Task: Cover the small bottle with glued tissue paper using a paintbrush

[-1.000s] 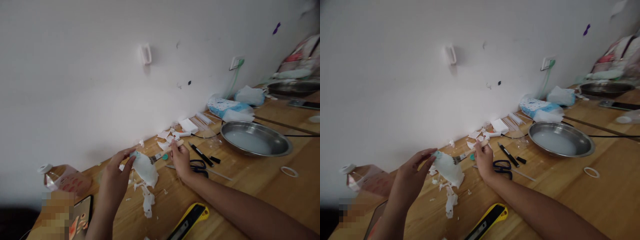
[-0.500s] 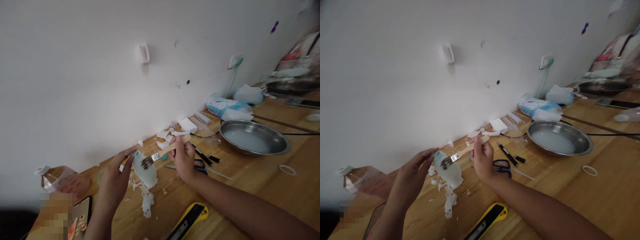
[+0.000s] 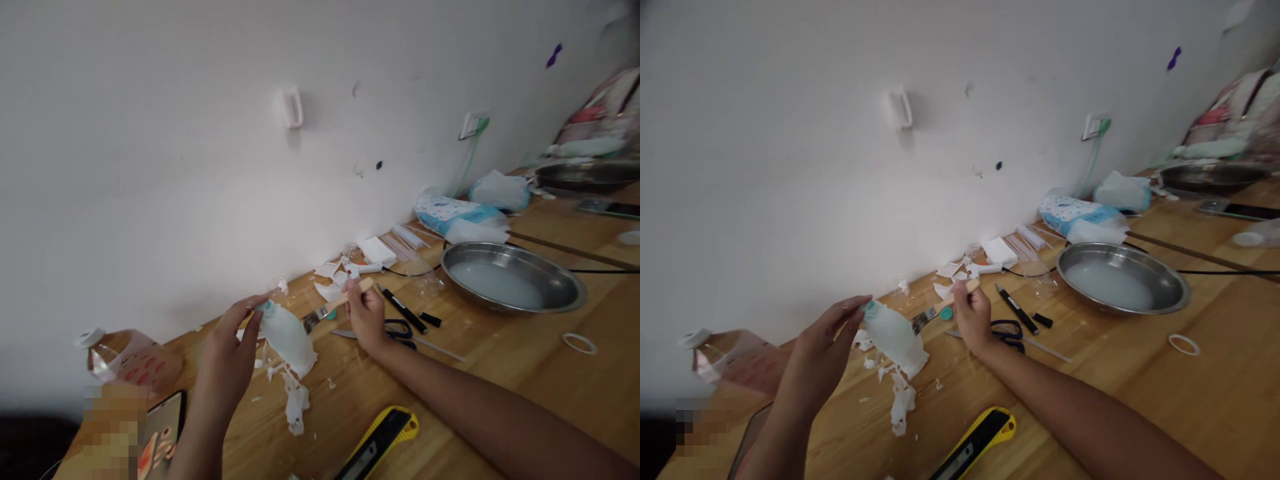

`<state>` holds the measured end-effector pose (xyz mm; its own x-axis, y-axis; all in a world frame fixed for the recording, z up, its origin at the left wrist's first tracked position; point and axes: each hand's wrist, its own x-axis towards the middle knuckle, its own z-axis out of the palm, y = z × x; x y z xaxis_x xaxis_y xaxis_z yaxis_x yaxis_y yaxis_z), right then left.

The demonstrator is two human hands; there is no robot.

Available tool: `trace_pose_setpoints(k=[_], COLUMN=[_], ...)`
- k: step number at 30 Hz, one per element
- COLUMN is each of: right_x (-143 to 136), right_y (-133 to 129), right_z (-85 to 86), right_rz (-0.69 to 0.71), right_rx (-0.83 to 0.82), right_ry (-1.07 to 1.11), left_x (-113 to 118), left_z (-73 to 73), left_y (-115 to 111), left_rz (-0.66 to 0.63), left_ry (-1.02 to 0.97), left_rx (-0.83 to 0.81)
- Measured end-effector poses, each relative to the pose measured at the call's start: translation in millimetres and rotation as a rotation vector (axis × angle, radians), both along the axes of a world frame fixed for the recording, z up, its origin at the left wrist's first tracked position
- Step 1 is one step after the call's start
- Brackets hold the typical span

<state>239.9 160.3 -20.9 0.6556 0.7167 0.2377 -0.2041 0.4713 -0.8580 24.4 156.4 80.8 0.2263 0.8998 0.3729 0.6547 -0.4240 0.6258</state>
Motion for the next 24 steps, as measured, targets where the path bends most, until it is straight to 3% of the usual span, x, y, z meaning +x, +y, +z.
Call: trace_pose_setpoints(k=[4,8,11,16,21,24], right_x=[10.1,1.5,-11.2,-23.0,-18.2,-8.7], right_y=[-4.5,-19.4,-21.7,-11.8,-5.4,-1.1], right_z=[34.0,55.1,49.6,22.4,1.6,2.7], right_rz=[-0.051,0.025,0.087,0.109,0.084,0.052], right_rx=[0.077,0.113,0.077,-0.039,-0.093,-0.077], right_ry=[0.06,0.058,0.079,0.148,0.149,0.162], left_x=[1.1,2.8,5.3,9.8,8.0,5.2], left_z=[-1.1,-1.4,-0.6,-1.4,-3.0,-3.2], left_y=[-1.1,-2.7,-5.0,-7.1,-3.8,-1.1], left_rz=[-0.043,-0.093,-0.1,-0.106,-0.057,-0.084], left_ry=[-0.015,-0.045,-0.074,-0.057,-0.045,-0.071], left_rx=[0.004,-0.002,-0.071,-0.083,-0.056,0.022])
